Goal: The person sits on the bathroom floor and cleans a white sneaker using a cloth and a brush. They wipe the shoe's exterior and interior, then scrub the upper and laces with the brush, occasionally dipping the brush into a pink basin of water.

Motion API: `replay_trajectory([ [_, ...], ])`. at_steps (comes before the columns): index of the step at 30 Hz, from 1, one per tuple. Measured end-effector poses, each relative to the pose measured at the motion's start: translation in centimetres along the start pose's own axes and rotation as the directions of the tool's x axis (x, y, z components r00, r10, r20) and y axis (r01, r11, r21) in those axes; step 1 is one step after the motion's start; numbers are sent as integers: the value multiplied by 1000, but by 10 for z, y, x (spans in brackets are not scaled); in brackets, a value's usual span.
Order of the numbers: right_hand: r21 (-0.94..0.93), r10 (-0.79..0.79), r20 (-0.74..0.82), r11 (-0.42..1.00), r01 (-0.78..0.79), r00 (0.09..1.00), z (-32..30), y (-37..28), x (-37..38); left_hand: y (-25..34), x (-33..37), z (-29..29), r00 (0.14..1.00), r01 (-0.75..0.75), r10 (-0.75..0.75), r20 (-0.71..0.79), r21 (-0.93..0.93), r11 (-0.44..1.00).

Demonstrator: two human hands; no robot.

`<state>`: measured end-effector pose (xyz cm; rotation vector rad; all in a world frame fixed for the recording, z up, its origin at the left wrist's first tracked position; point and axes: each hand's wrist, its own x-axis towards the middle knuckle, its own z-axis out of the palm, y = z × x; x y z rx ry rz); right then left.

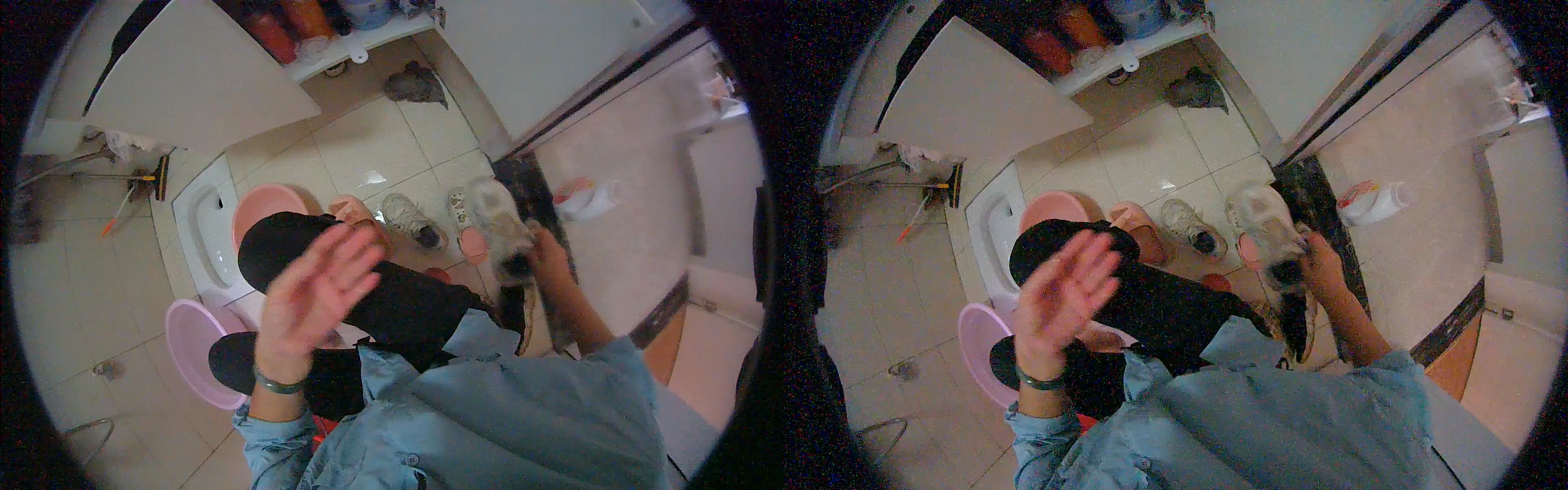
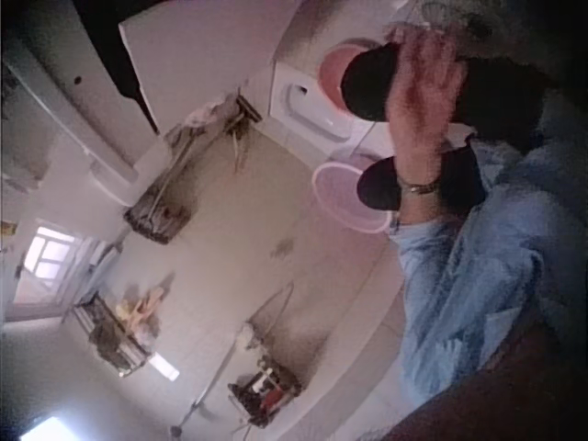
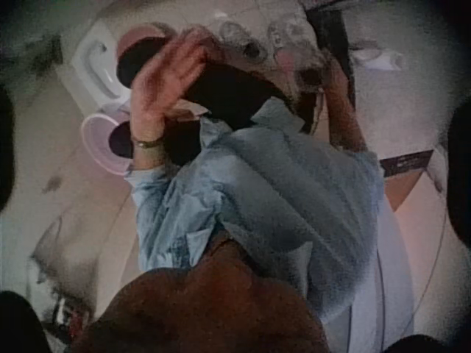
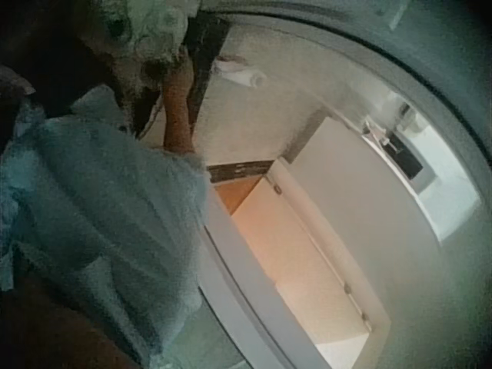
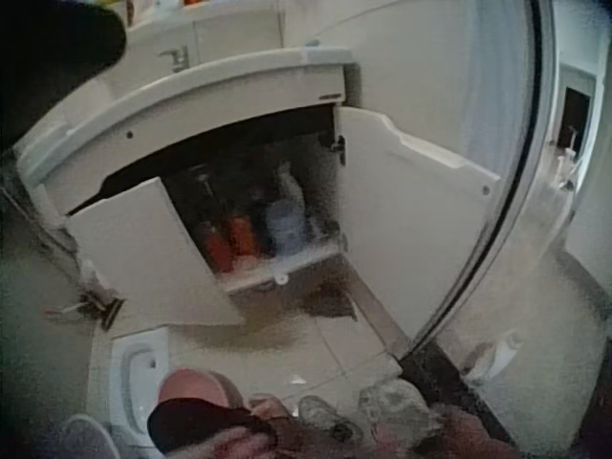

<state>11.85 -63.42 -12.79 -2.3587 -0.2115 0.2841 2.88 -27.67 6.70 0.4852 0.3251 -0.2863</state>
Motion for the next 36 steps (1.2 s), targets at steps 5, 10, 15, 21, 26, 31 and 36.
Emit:
replay_trajectory([
  [5,35,427,88,902,-431,900,-4,124,-82,52,-50,-37,953,-298,295,-75,-37,954],
  [10,15,571,-227,812,-584,789,18,264,-127,67,-73,-60,897,-386,395,-198,85,919],
  [15,47,651,-368,726,-686,664,33,327,-121,64,-68,-60,908,-394,399,-128,62,917],
  [21,-285,537,-297,739,-610,790,54,345,-92,75,-78,-56,927,-367,370,-56,54,929],
  [26,-546,393,-324,665,-509,861,84,411,-81,79,-67,-76,940,-335,334,-72,-1,942],
  [31,-363,572,-162,723,-588,804,99,367,-61,73,-70,-53,929,-343,356,-98,128,931],
  [36,-59,661,-240,721,-690,711,95,363,-78,75,-72,-61,926,-343,360,-113,143,928],
])
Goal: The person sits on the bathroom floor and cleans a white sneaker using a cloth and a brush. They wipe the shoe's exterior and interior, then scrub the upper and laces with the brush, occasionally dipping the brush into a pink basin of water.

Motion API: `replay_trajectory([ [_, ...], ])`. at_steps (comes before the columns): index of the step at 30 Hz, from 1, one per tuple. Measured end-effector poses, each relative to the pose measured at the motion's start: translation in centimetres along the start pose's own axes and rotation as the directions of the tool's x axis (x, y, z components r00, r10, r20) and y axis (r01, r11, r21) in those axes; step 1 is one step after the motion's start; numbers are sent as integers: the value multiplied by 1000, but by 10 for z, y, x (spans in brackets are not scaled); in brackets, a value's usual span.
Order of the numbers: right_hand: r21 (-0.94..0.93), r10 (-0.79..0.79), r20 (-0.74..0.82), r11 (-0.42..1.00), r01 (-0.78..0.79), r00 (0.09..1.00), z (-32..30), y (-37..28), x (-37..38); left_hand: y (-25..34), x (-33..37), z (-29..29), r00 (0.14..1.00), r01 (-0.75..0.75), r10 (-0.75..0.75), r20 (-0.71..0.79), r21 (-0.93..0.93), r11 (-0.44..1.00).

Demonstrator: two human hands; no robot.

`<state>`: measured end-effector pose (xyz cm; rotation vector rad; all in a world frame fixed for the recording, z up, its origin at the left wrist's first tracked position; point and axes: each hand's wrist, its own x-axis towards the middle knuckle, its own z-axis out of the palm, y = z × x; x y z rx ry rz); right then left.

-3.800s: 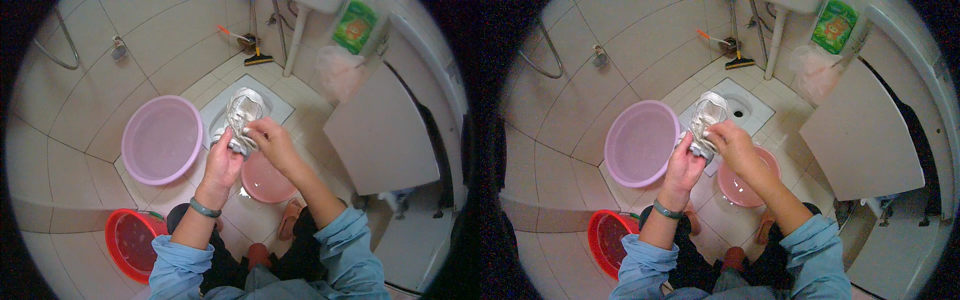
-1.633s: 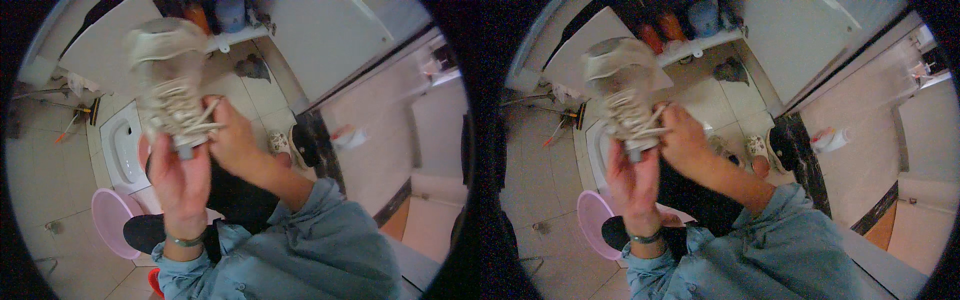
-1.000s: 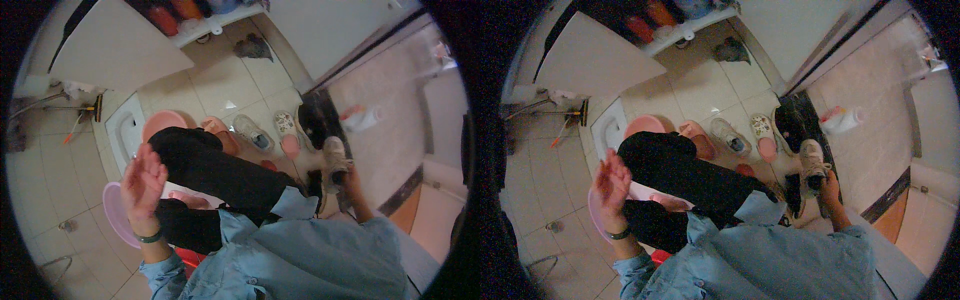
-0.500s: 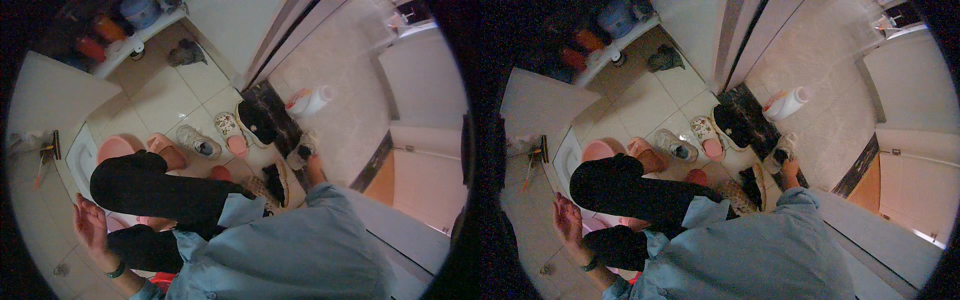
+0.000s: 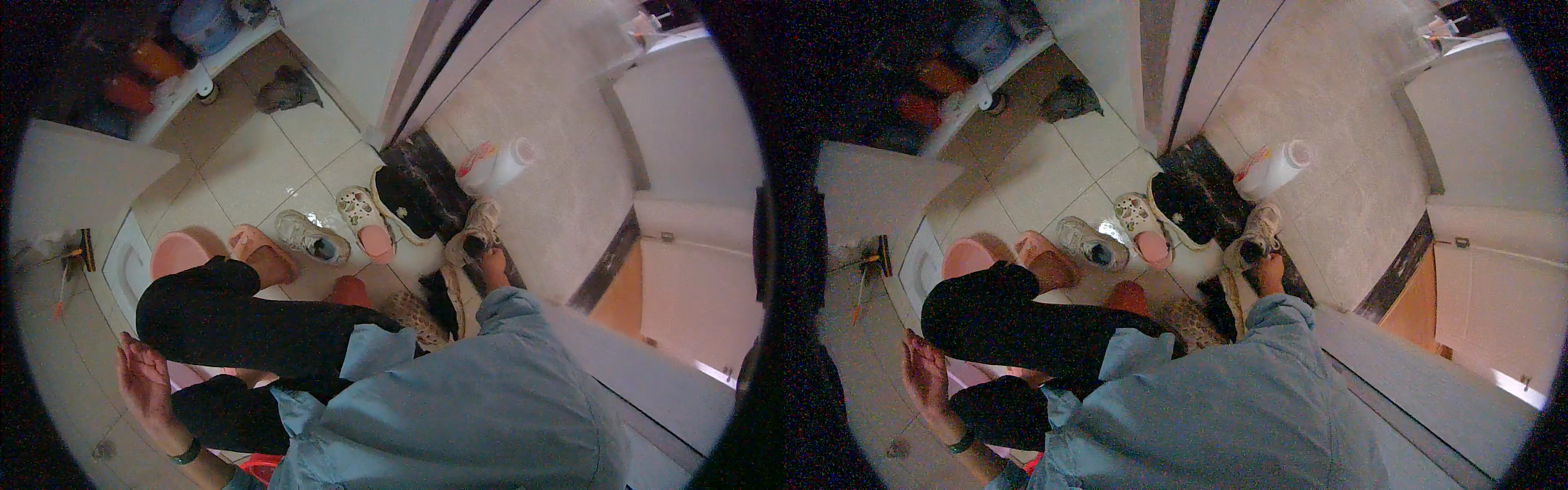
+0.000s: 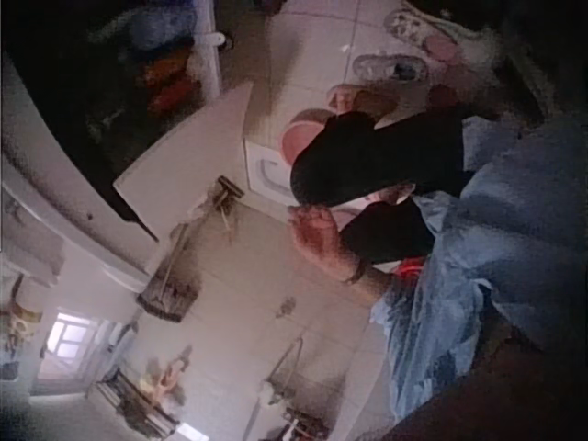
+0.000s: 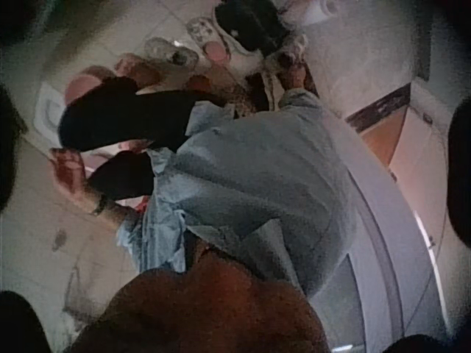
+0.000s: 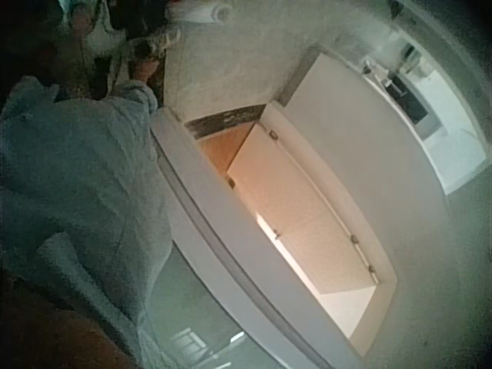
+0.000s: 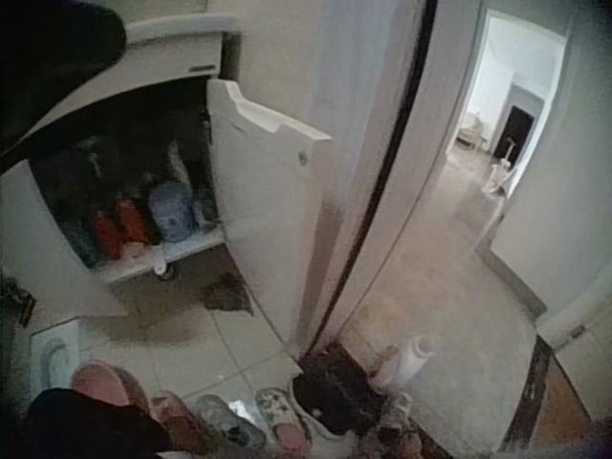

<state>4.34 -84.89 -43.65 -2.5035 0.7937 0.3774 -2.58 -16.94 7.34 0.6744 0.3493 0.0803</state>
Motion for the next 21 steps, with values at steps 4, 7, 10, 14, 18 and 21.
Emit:
replay_trajectory([
  [4,454,151,-52,884,-111,987,-17,25,-7,-7,10,-6,998,46,-44,47,-44,998],
  [7,161,128,-86,980,-113,988,-49,-57,-63,-4,-11,-3,998,-31,30,-49,-25,999],
  [10,147,14,-151,989,8,988,-56,-41,-68,0,-5,-20,996,-51,42,-74,-114,992],
  [14,563,71,327,787,-254,943,-60,-117,-99,8,-23,-38,972,-117,117,-205,12,993],
  [18,694,-97,542,612,-379,835,-85,-221,-133,-5,-27,-27,970,-147,151,-193,37,988],
  [21,738,-235,589,545,-397,773,-76,-293,-138,-3,-34,-46,979,-166,158,-126,-59,984],
])
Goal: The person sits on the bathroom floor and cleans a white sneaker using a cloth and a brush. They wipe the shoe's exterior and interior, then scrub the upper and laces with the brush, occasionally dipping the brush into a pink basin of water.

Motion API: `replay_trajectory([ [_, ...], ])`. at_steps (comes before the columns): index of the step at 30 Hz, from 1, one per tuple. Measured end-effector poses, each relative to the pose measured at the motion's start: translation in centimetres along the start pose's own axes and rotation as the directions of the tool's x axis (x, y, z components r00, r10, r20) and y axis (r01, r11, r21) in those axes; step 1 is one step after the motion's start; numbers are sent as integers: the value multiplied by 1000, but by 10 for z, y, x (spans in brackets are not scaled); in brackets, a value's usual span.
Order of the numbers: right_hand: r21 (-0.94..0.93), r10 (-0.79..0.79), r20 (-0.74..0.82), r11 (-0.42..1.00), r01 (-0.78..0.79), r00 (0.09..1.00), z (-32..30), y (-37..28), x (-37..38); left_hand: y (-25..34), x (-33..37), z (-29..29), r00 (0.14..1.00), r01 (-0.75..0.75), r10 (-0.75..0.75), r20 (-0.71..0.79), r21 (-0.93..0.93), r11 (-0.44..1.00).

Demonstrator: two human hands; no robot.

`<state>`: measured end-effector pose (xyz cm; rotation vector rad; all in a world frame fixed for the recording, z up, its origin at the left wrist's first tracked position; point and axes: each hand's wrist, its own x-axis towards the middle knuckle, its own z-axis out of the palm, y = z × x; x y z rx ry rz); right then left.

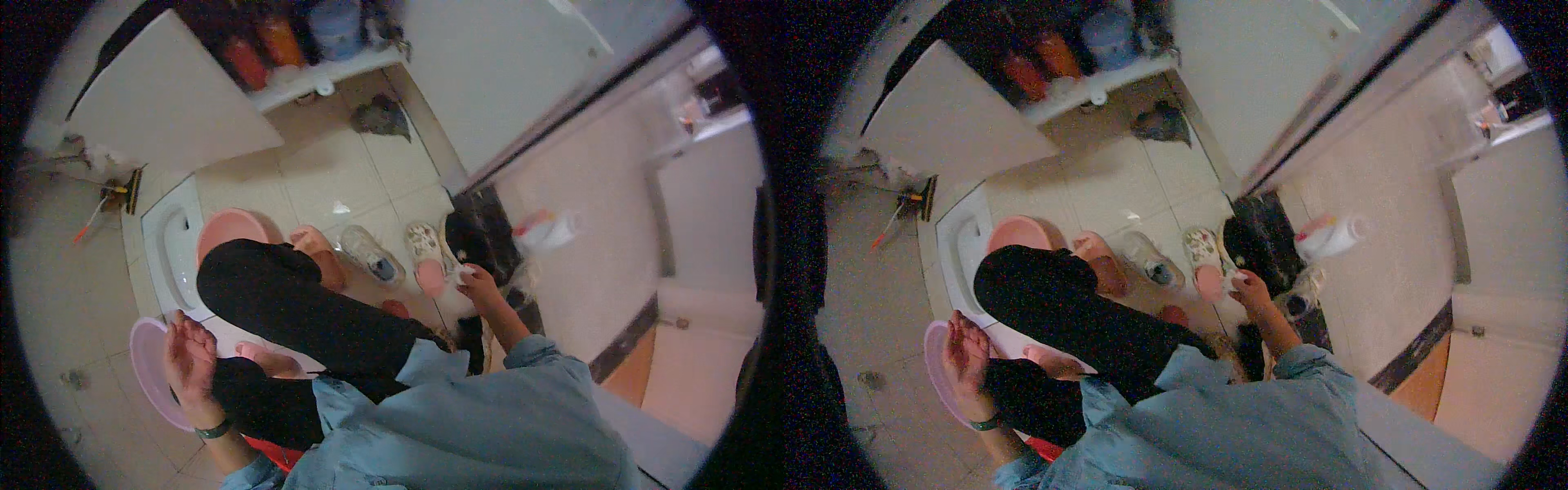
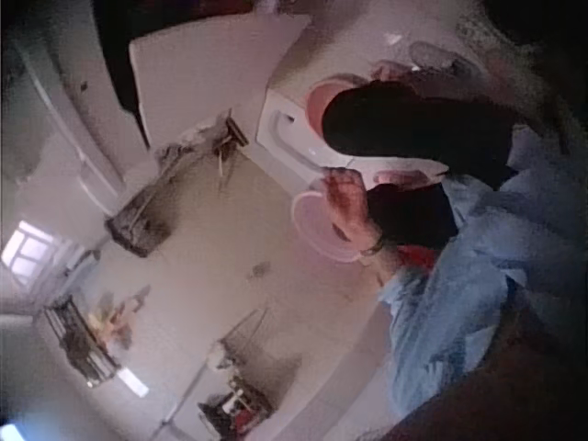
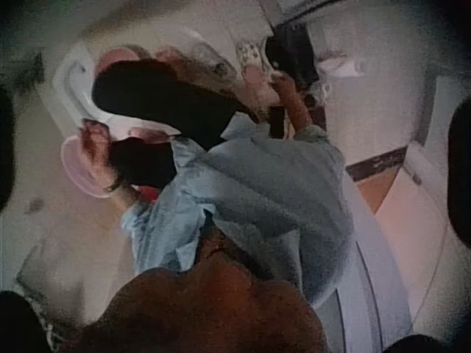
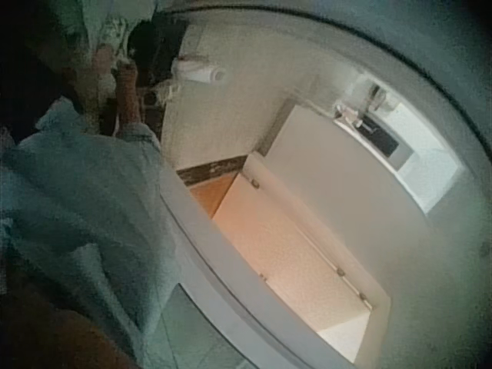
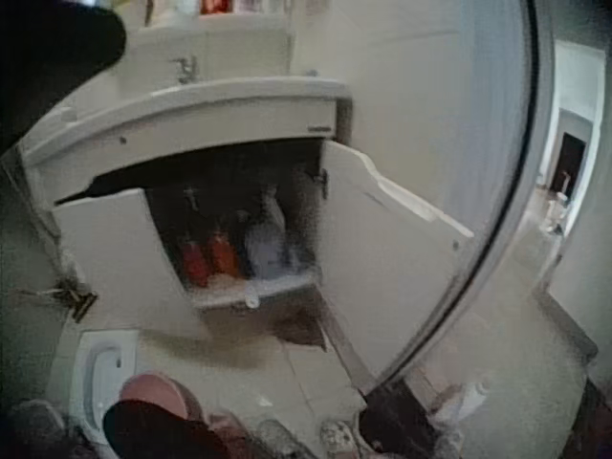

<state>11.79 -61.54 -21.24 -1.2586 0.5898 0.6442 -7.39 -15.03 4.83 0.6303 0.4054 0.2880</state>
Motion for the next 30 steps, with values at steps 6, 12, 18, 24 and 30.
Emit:
replay_trajectory([
  [6,-296,-329,394,839,457,858,114,-70,40,-1,-22,-22,985,-90,67,-160,-142,986],
  [12,-241,-524,470,698,674,710,241,-139,81,-7,-37,-48,960,-113,49,-277,-219,969],
  [18,-422,-658,447,442,792,606,312,-181,132,-11,-45,-65,933,-150,85,-350,-162,975],
  [24,-455,-819,405,207,866,408,360,-225,151,-11,-44,-72,879,-155,47,-474,-190,970],
  [30,-588,-874,484,-296,753,34,381,-269,169,-15,-35,-79,872,-124,30,-488,-162,979],
])
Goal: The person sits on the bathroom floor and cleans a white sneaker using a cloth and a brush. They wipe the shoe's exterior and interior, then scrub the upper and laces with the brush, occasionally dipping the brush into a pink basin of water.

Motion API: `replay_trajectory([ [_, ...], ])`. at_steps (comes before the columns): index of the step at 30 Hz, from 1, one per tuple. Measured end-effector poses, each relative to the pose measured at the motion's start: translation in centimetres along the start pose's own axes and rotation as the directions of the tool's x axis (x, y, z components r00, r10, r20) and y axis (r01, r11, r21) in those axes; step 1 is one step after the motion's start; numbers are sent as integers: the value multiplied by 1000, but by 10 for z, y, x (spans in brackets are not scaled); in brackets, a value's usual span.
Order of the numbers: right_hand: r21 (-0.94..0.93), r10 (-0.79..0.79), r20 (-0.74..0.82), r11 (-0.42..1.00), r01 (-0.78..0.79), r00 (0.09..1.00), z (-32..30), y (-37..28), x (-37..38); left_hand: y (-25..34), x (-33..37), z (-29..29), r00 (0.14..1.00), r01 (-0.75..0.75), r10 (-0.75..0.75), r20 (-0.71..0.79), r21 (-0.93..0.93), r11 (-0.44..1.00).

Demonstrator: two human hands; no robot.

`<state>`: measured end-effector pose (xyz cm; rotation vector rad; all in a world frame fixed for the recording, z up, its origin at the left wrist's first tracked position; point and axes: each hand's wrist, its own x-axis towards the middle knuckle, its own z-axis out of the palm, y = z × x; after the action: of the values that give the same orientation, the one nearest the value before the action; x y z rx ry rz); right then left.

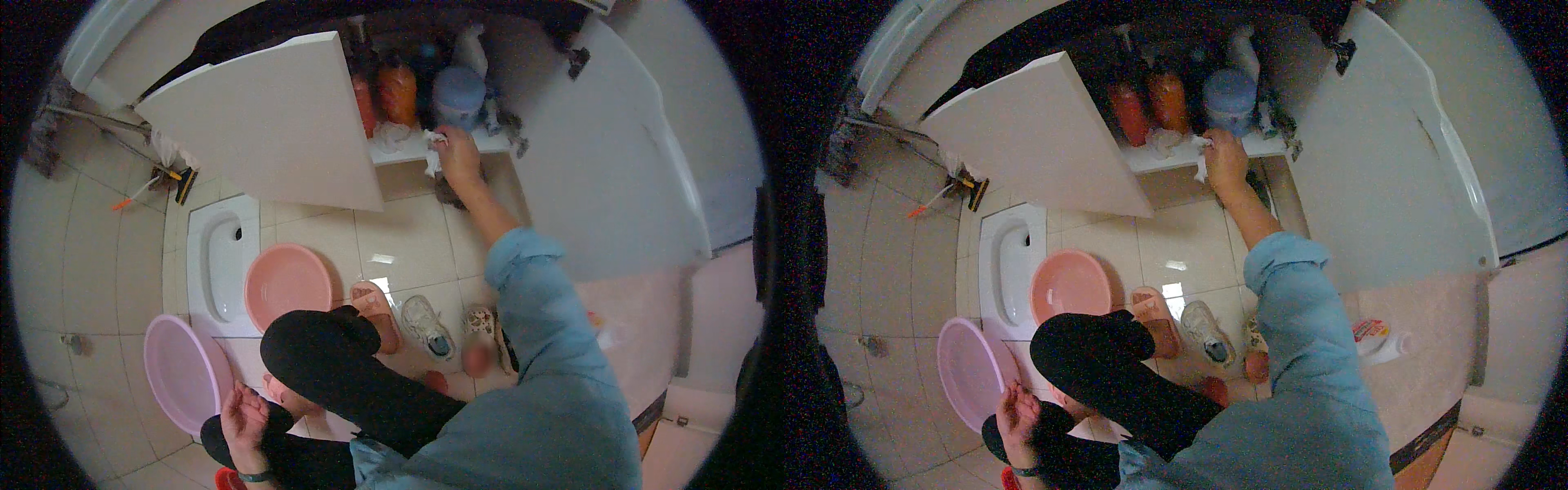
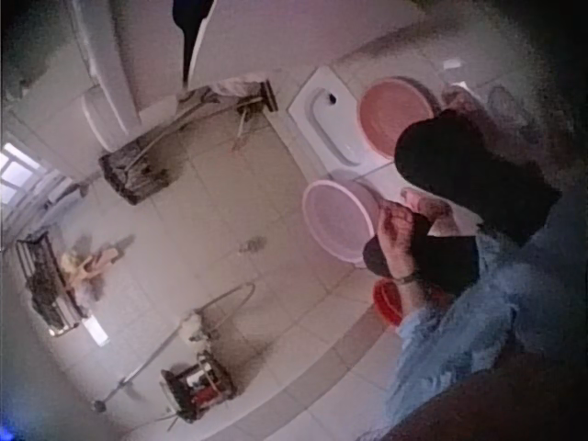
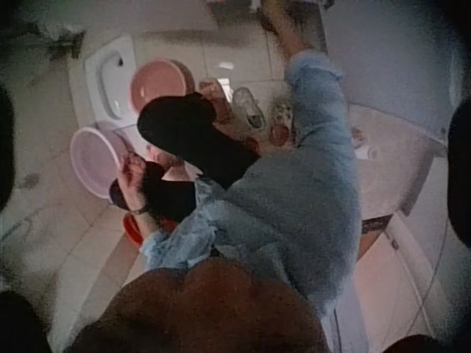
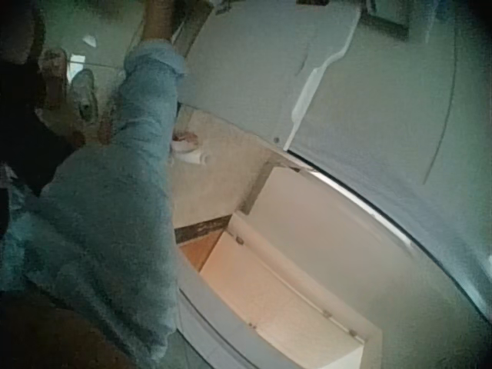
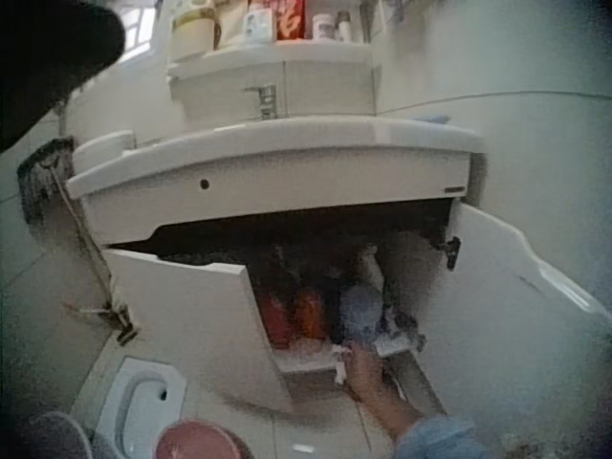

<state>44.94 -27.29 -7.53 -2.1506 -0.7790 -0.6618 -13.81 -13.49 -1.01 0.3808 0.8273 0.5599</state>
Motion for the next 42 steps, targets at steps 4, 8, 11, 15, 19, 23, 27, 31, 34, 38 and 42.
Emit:
replay_trajectory([
  [4,-124,-33,97,991,45,995,13,29,5,-4,7,4,999,33,-32,18,-15,999],
  [8,-65,-32,107,997,39,994,22,29,5,-1,5,7,997,16,-18,-80,-24,1000],
  [11,-9,-35,77,999,36,996,8,26,-3,1,9,8,993,37,-39,-109,-25,999],
  [15,120,-5,-3,993,5,1000,-18,14,-43,-3,3,13,992,23,-29,-124,-50,999],
  [19,169,406,397,849,-500,823,-32,18,-138,-3,10,19,996,41,-44,-83,-41,998],
  [23,-5,64,777,995,-95,627,6,104,-381,-3,19,28,993,81,-86,-78,-71,994],
  [27,-64,67,952,998,-20,297,-6,58,-435,0,3,30,993,39,-50,-110,-94,995],
  [31,-72,57,957,997,42,284,-5,53,-438,-1,-7,39,998,43,-46,-33,-87,995],
  [34,-42,28,943,999,34,332,-17,54,-429,-6,-13,50,999,37,-38,-10,-77,996],
  [38,10,23,879,998,-68,477,-71,21,-366,-21,-35,69,995,39,-30,96,-93,995],
  [42,-54,287,738,927,-371,611,-136,-37,-291,-55,-51,99,886,297,-212,412,-153,943],
])
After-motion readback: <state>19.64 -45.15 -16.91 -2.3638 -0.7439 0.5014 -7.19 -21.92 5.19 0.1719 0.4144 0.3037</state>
